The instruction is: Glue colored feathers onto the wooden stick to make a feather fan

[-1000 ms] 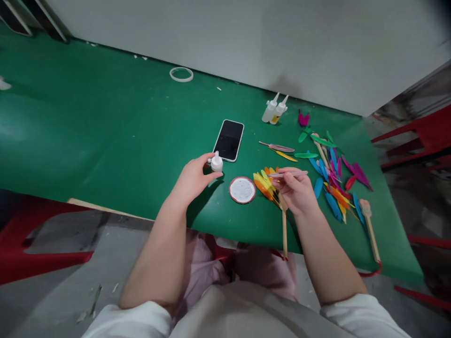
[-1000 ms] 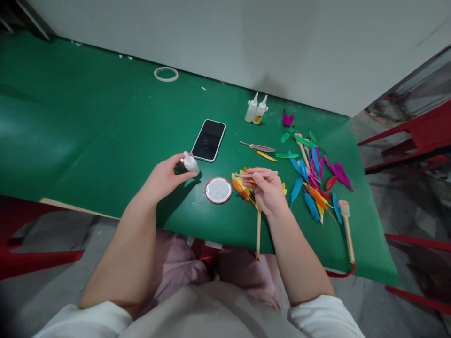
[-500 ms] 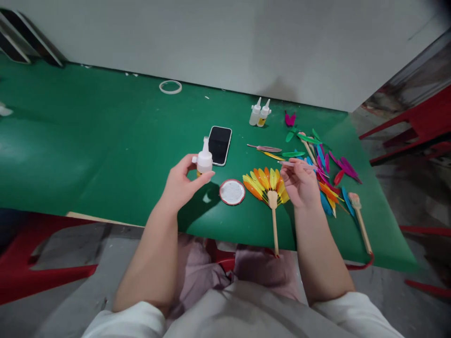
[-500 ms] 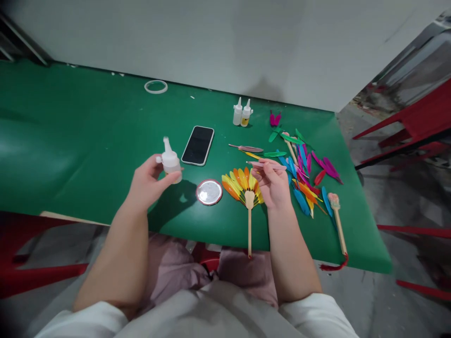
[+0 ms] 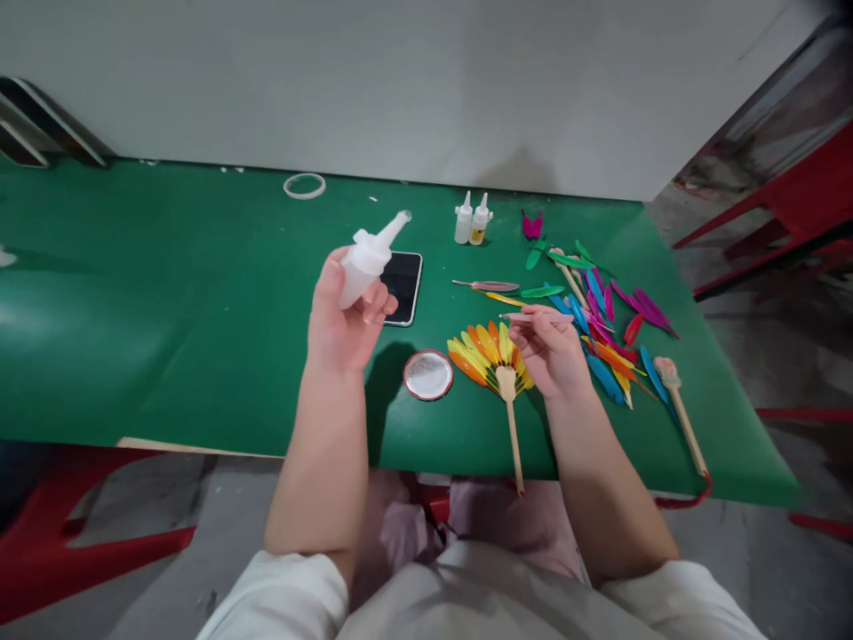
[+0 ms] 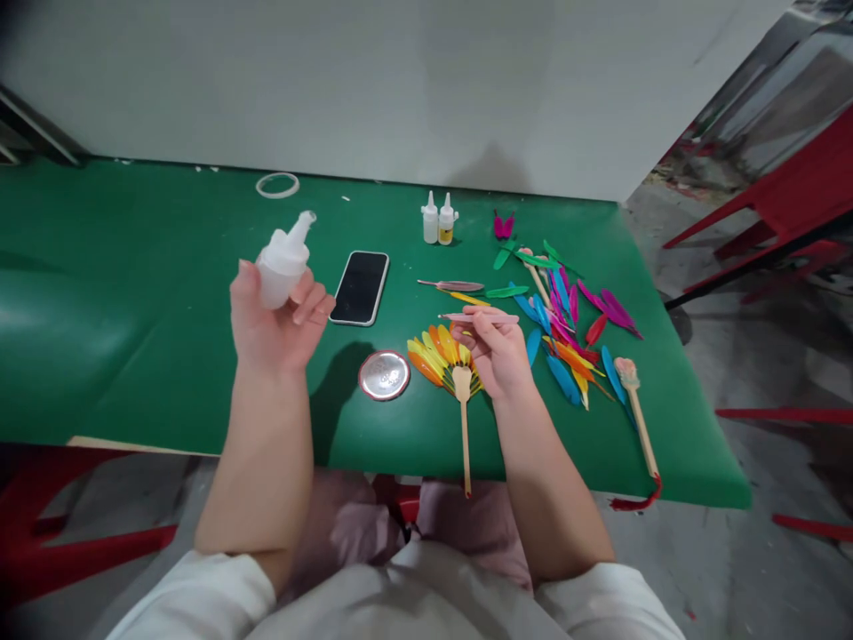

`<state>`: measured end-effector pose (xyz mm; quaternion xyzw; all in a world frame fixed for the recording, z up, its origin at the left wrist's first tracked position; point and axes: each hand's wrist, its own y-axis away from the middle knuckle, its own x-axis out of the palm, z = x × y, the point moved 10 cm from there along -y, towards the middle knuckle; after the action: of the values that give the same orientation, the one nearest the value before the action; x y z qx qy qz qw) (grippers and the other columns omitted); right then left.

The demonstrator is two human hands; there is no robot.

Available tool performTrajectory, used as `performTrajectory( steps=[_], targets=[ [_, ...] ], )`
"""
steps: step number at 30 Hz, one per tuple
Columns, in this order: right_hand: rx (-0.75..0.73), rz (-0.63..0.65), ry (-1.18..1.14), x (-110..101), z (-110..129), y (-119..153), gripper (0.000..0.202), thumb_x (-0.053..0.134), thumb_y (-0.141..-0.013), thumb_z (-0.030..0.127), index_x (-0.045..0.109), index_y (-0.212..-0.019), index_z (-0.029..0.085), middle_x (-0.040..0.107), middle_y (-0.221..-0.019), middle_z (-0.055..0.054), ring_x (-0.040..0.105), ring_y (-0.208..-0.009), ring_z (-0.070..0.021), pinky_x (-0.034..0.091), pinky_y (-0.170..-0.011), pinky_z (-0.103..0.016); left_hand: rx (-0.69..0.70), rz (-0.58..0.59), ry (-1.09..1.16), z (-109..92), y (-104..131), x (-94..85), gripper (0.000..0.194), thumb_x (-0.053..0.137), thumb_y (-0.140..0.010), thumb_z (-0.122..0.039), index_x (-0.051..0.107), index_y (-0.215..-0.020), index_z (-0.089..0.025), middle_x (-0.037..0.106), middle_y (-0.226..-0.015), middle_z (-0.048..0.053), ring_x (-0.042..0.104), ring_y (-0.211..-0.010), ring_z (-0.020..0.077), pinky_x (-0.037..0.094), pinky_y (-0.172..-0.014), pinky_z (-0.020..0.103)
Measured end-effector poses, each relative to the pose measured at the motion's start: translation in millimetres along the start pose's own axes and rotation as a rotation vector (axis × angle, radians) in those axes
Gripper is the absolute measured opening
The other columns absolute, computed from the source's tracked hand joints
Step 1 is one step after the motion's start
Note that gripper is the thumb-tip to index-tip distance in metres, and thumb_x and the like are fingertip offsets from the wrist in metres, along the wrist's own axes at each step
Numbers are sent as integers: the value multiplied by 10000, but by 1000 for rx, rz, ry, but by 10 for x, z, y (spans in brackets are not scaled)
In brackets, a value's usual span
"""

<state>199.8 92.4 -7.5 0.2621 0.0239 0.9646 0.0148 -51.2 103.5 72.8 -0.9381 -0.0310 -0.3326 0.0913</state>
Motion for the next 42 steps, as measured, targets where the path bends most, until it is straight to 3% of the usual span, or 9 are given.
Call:
performTrajectory(
  steps=[3, 6, 9, 11, 14, 17, 25, 33, 42],
  targets=[
    [-12, 10, 24, 19, -11, 9, 223, 796, -648, 378, 701, -786, 231, 731, -720, 29, 677, -622, -77, 579, -608, -164, -99, -120, 183, 224, 26, -137, 301, 542, -858, -497, 565, -765, -212, 372, -495, -72, 266, -355, 36, 347, -408, 188],
    [-13, 32, 48, 72, -30, 30, 219, 793, -655, 383, 699, -785, 234, 728, -712, 31, 678, -616, -79, 585, -602, -168, -173, -159, 292, 394, 38, -128, 403, 486, -874, -551, 541, -700, -192, 321, -485, -75, 216, -348, 27, 322, -385, 165],
    [1, 37, 58, 119, -51, 66, 215, 793, -655, 382, 707, -784, 233, 732, -713, 23, 683, -607, -93, 593, -595, -188, -234, -204, 259, 555, 65, -114, 519, 439, -855, -628, 516, -613, -175, 227, -427, -84, 164, -324, 30, 245, -332, 168],
    [-7, 40, 69, 158, -41, 99, 210, 792, -658, 375, 713, -786, 229, 737, -723, 13, 696, -635, -106, 596, -608, -194, -165, -280, 158, 540, 83, -171, 569, 414, -851, -644, 503, -550, -169, 228, -400, -74, 190, -309, 35, 207, -314, 178],
    [-45, 41, 95, 232, -2, 150, 193, 795, -658, 356, 720, -774, 220, 739, -717, 1, 708, -656, -122, 598, -606, -195, 13, -405, 32, 377, 133, -272, 562, 415, -850, -605, 466, -497, -171, 370, -442, -31, 355, -346, 60, 241, -328, 197],
    [-58, 61, 100, 334, -6, 190, 184, 802, -650, 346, 726, -756, 216, 733, -686, -1, 712, -645, -136, 604, -592, -206, 26, -471, 2, 328, 172, -336, 508, 423, -846, -564, 457, -514, -181, 388, -451, -25, 398, -364, 80, 247, -339, 215],
    [-166, 91, 129, 521, -4, 297, 82, 745, -731, 295, 738, -800, 251, 738, -743, 16, 716, -682, -140, 608, -618, -235, -170, -506, 130, 562, 239, -350, 513, 455, -807, -623, 429, -542, -185, 222, -404, -76, 198, -313, 35, 188, -362, 202],
    [-265, 30, 254, 475, 104, 394, 85, 726, -747, 316, 732, -821, 274, 743, -775, 8, 712, -679, -166, 609, -637, -299, -226, -465, 89, 673, 320, -224, 505, 453, -799, -630, 470, -553, -189, 234, -412, -69, 193, -316, 37, 209, -368, 205],
    [-315, 78, 237, 550, 142, 416, 77, 712, -769, 284, 743, -838, 298, 751, -799, 23, 717, -735, -151, 599, -680, -260, -229, -464, 105, 676, 346, -178, 493, 453, -819, -593, 486, -549, -181, 241, -406, -66, 205, -315, 34, 200, -362, 201]
  ],
)
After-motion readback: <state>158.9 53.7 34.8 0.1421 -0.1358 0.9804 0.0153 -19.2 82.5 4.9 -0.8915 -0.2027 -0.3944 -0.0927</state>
